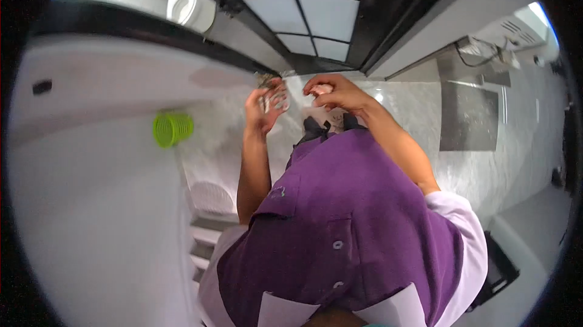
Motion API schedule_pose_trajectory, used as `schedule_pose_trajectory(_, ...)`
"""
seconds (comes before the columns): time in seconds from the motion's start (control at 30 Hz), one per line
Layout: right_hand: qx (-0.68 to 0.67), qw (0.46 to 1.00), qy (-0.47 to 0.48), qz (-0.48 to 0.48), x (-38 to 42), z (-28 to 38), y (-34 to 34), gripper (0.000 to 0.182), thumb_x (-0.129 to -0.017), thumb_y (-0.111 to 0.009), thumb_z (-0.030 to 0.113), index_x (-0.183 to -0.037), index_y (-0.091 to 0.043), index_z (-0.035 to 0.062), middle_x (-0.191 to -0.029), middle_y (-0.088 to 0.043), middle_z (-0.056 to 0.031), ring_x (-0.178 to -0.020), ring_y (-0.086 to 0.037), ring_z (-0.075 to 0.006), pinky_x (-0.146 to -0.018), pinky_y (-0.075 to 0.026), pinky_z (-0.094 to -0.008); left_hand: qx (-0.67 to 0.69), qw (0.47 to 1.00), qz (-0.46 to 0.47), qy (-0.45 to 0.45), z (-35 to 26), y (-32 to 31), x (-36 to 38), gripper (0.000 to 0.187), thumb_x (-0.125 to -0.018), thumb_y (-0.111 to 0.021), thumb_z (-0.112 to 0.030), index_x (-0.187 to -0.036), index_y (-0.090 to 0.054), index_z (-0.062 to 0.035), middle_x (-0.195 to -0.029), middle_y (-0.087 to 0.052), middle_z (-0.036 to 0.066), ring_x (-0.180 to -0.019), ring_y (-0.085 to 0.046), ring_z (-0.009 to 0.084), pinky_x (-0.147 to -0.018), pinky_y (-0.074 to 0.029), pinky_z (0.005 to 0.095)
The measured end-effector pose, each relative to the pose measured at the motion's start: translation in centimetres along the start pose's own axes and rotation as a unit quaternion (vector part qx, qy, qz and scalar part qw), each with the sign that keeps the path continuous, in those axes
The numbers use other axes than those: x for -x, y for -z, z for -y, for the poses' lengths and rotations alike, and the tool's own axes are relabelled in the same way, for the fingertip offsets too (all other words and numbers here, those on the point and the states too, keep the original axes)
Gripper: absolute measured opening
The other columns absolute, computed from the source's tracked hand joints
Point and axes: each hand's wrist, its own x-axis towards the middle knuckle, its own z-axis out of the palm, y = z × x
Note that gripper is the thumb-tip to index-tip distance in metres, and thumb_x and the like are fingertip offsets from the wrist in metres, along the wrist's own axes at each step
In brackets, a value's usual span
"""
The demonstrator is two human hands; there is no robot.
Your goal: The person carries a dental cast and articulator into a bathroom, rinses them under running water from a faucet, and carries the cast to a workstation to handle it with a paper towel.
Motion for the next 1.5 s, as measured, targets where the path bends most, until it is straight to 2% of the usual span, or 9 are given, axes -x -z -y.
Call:
schedule_pose_trajectory(0.1, 0.005, 0.999, 0.037, 0.0, 1.3, 0.0, 0.2, 0.041, -0.07, -0.07, 0.004, -0.111, -0.067, 0.0062, -0.092, -0.058, 0.0007, -0.077, -0.054, -0.0065, -0.058, -0.044, -0.0201, 0.011, 0.999, 0.047, 0.001, 0.9, -1.9, 0.3, 0.045, -0.081, -0.052, -0.024, -0.122, -0.057, -0.0067, -0.11, -0.063, 0.008, -0.091, -0.06, 0.0195, -0.074, -0.049, 0.04)
schedule_pose_trajectory(0.2, -0.001, 0.998, 0.062, -0.023, 2.4, 0.3, 0.7, 0.042, -0.07, -0.068, 0.004, -0.111, -0.066, 0.0052, -0.091, -0.058, 0.0012, -0.076, -0.054, -0.0064, -0.058, -0.044, -0.0198, -0.148, 0.988, -0.043, -0.033, 1.5, -5.9, 2.2, 0.047, -0.081, -0.051, -0.019, -0.126, -0.05, -0.0045, -0.105, -0.063, 0.007, -0.089, -0.06, 0.0182, -0.073, -0.049, 0.0379)
schedule_pose_trajectory(0.23, 0.002, 0.997, 0.072, -0.016, 2.8, 0.7, 0.8, 0.042, -0.069, -0.067, 0.004, -0.111, -0.066, 0.0044, -0.09, -0.058, 0.0011, -0.073, -0.053, -0.0059, -0.055, -0.043, -0.0191, -0.18, 0.983, 0.007, -0.038, 2.1, -4.9, 1.7, 0.052, -0.08, -0.052, -0.016, -0.13, -0.044, -0.004, -0.107, -0.064, 0.008, -0.091, -0.06, 0.0169, -0.072, -0.048, 0.0337)
schedule_pose_trajectory(0.47, -0.033, 0.995, -0.068, 0.065, 6.3, 1.5, 0.5, 0.046, -0.062, -0.065, 0.005, -0.108, -0.067, 0.0042, -0.084, -0.058, -0.0012, -0.065, -0.054, -0.0049, -0.049, -0.038, -0.0166, -0.42, 0.898, 0.073, -0.113, 3.3, -4.8, 3.5, 0.062, -0.075, -0.056, -0.011, -0.136, -0.043, -0.0033, -0.111, -0.063, 0.011, -0.092, -0.06, 0.0163, -0.07, -0.047, 0.0262)
schedule_pose_trajectory(0.73, -0.014, 1.0, 0.007, -0.017, 8.2, -6.7, -5.7, 0.034, -0.073, -0.064, 0.008, -0.107, -0.068, 0.0085, -0.092, -0.058, 0.0018, -0.073, -0.055, -0.0059, -0.057, -0.042, -0.0217, -0.359, 0.93, 0.075, -0.004, 5.5, 0.3, 5.9, 0.052, -0.077, -0.053, -0.011, -0.129, -0.051, -0.0096, -0.108, -0.061, 0.004, -0.089, -0.056, 0.0138, -0.067, -0.045, 0.0274)
schedule_pose_trajectory(0.77, 0.015, 0.999, 0.002, -0.032, 8.3, -7.4, -6.7, 0.039, -0.066, -0.067, 0.003, -0.104, -0.068, 0.009, -0.111, -0.057, -0.0002, -0.085, -0.057, -0.0102, -0.058, -0.046, -0.0218, -0.359, 0.93, 0.076, 0.016, 5.9, 1.5, 6.3, 0.049, -0.079, -0.05, -0.015, -0.127, -0.051, -0.0113, -0.109, -0.057, 0.002, -0.091, -0.056, 0.0148, -0.068, -0.045, 0.0289)
schedule_pose_trajectory(0.87, 0.068, 0.997, 0.02, -0.04, 9.0, -8.9, -9.0, 0.033, -0.069, -0.068, 0.004, -0.102, -0.068, 0.0077, -0.118, -0.054, -0.0019, -0.092, -0.056, -0.014, -0.065, -0.048, -0.0247, -0.347, 0.93, 0.091, 0.081, 6.9, 3.2, 7.6, 0.048, -0.08, -0.049, -0.018, -0.128, -0.051, -0.0121, -0.109, -0.058, 0.002, -0.092, -0.056, 0.0152, -0.069, -0.046, 0.0301)
schedule_pose_trajectory(1.03, -0.008, 1.0, -0.004, -0.016, 11.6, -9.1, -11.1, 0.034, -0.068, -0.062, 0.004, -0.102, -0.067, 0.0058, -0.082, -0.059, 0.0001, -0.063, -0.051, -0.0057, -0.052, -0.04, -0.0208, -0.312, 0.929, 0.156, 0.126, 7.8, 1.7, 9.4, 0.052, -0.081, -0.051, -0.013, -0.132, -0.046, -0.0078, -0.105, -0.059, 0.008, -0.087, -0.06, 0.0185, -0.063, -0.049, 0.0328)
schedule_pose_trajectory(1.5, -0.196, 0.976, 0.076, -0.062, 19.8, -11.7, -4.0, 0.034, -0.083, -0.063, 0.014, -0.114, -0.062, 0.0013, -0.077, -0.061, -0.0007, -0.058, -0.052, -0.0041, -0.048, -0.038, -0.0166, -0.224, 0.926, 0.215, 0.213, 14.4, -7.1, 7.6, 0.06, -0.085, -0.048, -0.024, -0.142, -0.038, -0.0087, -0.118, -0.059, 0.011, -0.096, -0.064, 0.0211, -0.072, -0.055, 0.0345)
